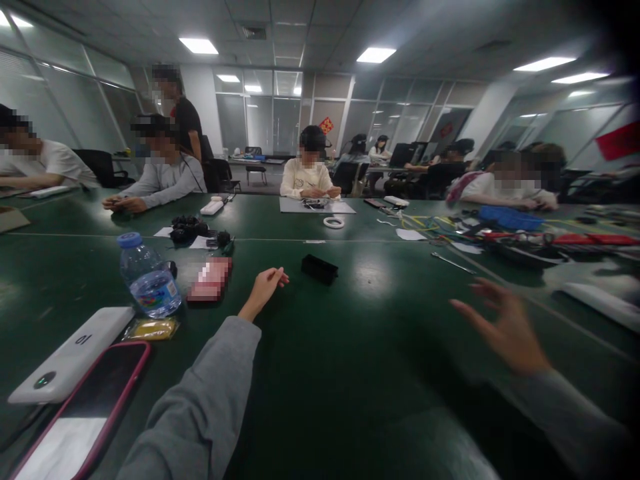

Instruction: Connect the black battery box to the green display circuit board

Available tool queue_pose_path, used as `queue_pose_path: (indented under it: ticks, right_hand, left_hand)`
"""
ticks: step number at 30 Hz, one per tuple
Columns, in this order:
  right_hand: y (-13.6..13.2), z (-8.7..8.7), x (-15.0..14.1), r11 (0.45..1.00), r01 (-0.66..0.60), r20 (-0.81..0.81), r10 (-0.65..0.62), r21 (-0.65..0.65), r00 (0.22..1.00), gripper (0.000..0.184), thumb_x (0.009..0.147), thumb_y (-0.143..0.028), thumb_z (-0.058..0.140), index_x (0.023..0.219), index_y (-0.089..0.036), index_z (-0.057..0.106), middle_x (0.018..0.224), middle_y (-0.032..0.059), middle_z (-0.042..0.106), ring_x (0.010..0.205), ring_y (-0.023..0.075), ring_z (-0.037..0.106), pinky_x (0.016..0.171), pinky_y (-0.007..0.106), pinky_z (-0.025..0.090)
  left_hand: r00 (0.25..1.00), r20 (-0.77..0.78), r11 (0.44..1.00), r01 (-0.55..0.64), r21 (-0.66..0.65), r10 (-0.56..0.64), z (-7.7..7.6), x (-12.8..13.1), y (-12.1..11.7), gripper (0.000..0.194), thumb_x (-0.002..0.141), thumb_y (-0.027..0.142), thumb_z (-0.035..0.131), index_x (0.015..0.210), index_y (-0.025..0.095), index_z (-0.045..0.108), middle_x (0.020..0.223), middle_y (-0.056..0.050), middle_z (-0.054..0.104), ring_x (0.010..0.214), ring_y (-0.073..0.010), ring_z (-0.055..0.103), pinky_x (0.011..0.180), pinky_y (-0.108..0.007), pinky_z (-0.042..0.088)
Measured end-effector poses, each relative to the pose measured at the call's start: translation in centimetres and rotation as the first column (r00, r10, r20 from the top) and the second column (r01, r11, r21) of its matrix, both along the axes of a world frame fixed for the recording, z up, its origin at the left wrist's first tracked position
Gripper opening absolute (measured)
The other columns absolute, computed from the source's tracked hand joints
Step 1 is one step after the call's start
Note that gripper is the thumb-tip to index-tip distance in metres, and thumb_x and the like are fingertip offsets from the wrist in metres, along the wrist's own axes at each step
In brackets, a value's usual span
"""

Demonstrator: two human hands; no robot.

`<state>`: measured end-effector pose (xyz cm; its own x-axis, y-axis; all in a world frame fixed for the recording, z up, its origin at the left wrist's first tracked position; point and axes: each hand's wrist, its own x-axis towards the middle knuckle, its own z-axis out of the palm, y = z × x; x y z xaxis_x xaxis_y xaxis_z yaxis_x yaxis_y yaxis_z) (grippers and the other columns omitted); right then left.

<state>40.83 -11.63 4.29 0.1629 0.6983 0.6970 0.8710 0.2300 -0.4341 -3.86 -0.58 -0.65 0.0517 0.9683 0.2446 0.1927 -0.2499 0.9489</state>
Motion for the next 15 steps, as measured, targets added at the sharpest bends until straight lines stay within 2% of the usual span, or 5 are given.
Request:
queue_pose_path:
  ticks: [3,5,8,12,15]
  right_hand:
    - [6.4,-4.2,-7.9,0.912,-0.311,-0.133,0.285,-0.267,0.949,0.085,0.069,-0.065,0.061,0.133,-0.019,0.032,0.126,0.0176,0.045,0.115,0.0317,0.047,0.097,0.048,0.040]
    - [9.6,-6.0,-13.3,0.879,-0.339,-0.167,0.298,-0.336,0.940,0.095,0.065,-0.065,0.064,0.137,-0.017,0.024,0.128,0.0186,0.042,0.118,0.0348,0.043,0.098,0.055,0.036]
    - [13.0,-7.0,-18.7,0.892,-0.324,-0.199,0.271,-0.316,0.942,0.092,0.063,-0.062,0.067,0.132,-0.016,0.030,0.126,0.0194,0.040,0.119,0.0359,0.041,0.097,0.055,0.035]
    - [14.6,-6.5,-20.2,0.869,-0.406,-0.275,0.332,-0.282,0.902,0.058,0.066,-0.050,0.068,0.110,-0.019,0.047,0.112,0.0124,0.050,0.109,0.0302,0.049,0.094,0.050,0.040]
    - [14.4,-5.0,-18.8,0.825,-0.532,-0.445,0.411,-0.191,0.796,0.056,0.067,-0.047,0.067,0.109,-0.020,0.041,0.103,0.0081,0.056,0.098,0.0244,0.056,0.089,0.044,0.045]
  left_hand:
    - [1.000,0.006,1.000,0.003,0.007,-0.003,0.1,0.0,-0.1,0.044,0.083,0.053,0.044,0.081,0.014,0.064,0.082,-0.008,0.067,0.071,-0.0154,0.059,0.071,-0.032,0.046]
    - [1.000,0.018,1.000,0.005,0.003,-0.005,0.2,0.0,-0.1,0.044,0.083,0.052,0.044,0.081,0.014,0.064,0.082,-0.008,0.067,0.071,-0.0152,0.059,0.071,-0.031,0.046]
    - [1.000,0.023,1.000,-0.005,-0.016,0.005,0.3,0.0,-0.1,0.044,0.082,0.053,0.044,0.080,0.013,0.064,0.081,-0.008,0.067,0.069,-0.0146,0.058,0.070,-0.031,0.045]
    - [1.000,0.021,1.000,0.007,-0.013,-0.007,0.3,0.2,0.1,0.044,0.082,0.053,0.044,0.081,0.014,0.064,0.081,-0.008,0.067,0.070,-0.0146,0.058,0.071,-0.031,0.045]
    - [1.000,0.025,1.000,0.012,-0.003,-0.012,0.2,0.2,0.2,0.044,0.083,0.053,0.044,0.080,0.014,0.064,0.081,-0.008,0.067,0.070,-0.0147,0.058,0.071,-0.031,0.046]
